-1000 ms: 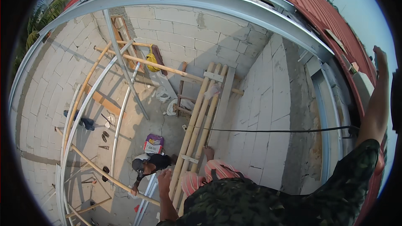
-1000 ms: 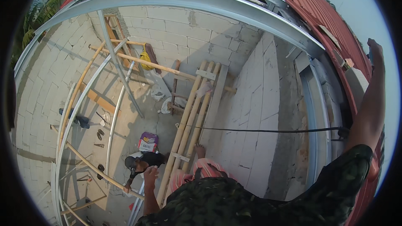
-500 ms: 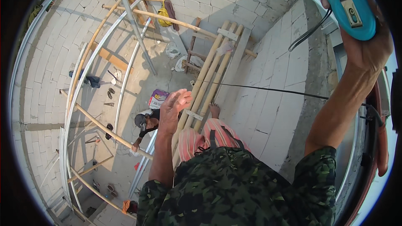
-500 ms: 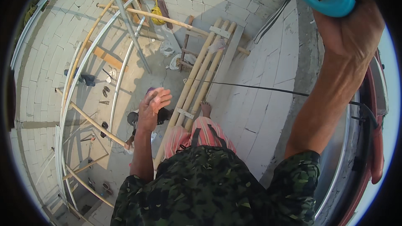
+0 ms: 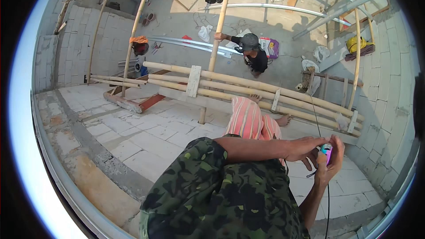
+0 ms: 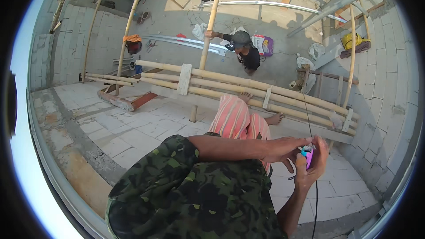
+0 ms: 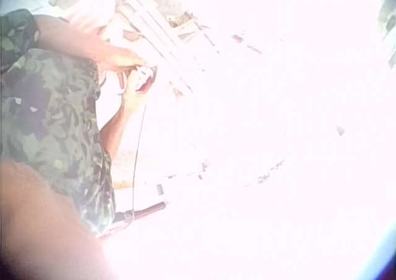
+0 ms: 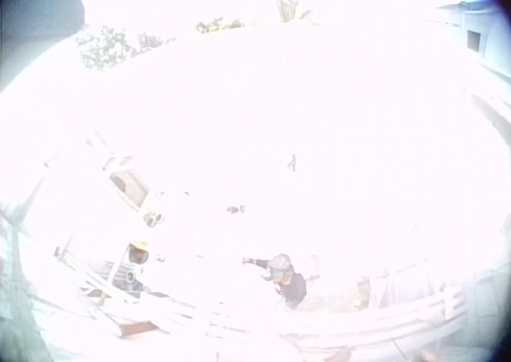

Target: The person fastens roof framing by loading screws onto a power drill and driving them into metal beams. The person then repositions a metal beam and lowers the power drill by its cord.

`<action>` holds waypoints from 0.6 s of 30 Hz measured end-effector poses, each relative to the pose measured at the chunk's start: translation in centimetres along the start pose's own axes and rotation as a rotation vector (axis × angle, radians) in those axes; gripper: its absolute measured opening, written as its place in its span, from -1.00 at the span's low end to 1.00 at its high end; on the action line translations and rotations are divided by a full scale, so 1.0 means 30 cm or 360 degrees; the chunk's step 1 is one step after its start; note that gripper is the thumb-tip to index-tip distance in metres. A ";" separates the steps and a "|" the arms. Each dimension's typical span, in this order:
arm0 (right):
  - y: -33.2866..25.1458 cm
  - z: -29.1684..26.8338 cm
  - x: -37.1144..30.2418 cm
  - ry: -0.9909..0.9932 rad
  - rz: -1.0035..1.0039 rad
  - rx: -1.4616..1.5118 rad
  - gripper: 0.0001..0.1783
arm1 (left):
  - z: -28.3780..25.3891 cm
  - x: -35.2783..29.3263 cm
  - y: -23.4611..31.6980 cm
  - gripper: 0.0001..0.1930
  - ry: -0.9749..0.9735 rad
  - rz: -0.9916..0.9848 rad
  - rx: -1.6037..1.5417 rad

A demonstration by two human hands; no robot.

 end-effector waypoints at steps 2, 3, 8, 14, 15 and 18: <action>-0.012 0.064 0.020 -0.0186 -0.0069 -0.0080 -0.27 | -0.040 -0.013 0.009 -0.48 0.0162 0.0152 -0.0170; -0.028 0.096 0.042 -0.0305 -0.0071 -0.0345 -0.19 | -0.036 -0.036 0.039 -0.59 0.0269 0.0225 -0.0262; -0.079 0.186 0.066 -0.0478 -0.0351 -0.0823 -0.12 | -0.105 -0.042 0.056 -0.71 0.0303 0.0500 -0.0441; -0.024 0.217 0.032 -0.0529 -0.0097 -0.0791 -0.03 | -0.133 -0.103 0.100 -0.66 0.0245 0.0678 -0.0461; -0.016 0.209 0.018 -0.0460 -0.0066 -0.0831 -0.03 | -0.131 -0.107 0.104 -0.61 0.0326 0.0707 -0.0421; 0.001 0.168 -0.044 -0.0291 0.0108 -0.0827 -0.02 | -0.104 -0.086 0.075 -0.43 0.0226 0.0547 -0.0345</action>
Point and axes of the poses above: each hand's wrist, its own x-axis towards the middle knuckle, its own z-axis out of the palm, y = z × x, the point moved 6 cm from there along x, towards the middle knuckle, and after that the axes turned 4 degrees about z, right-handed, at the moved point
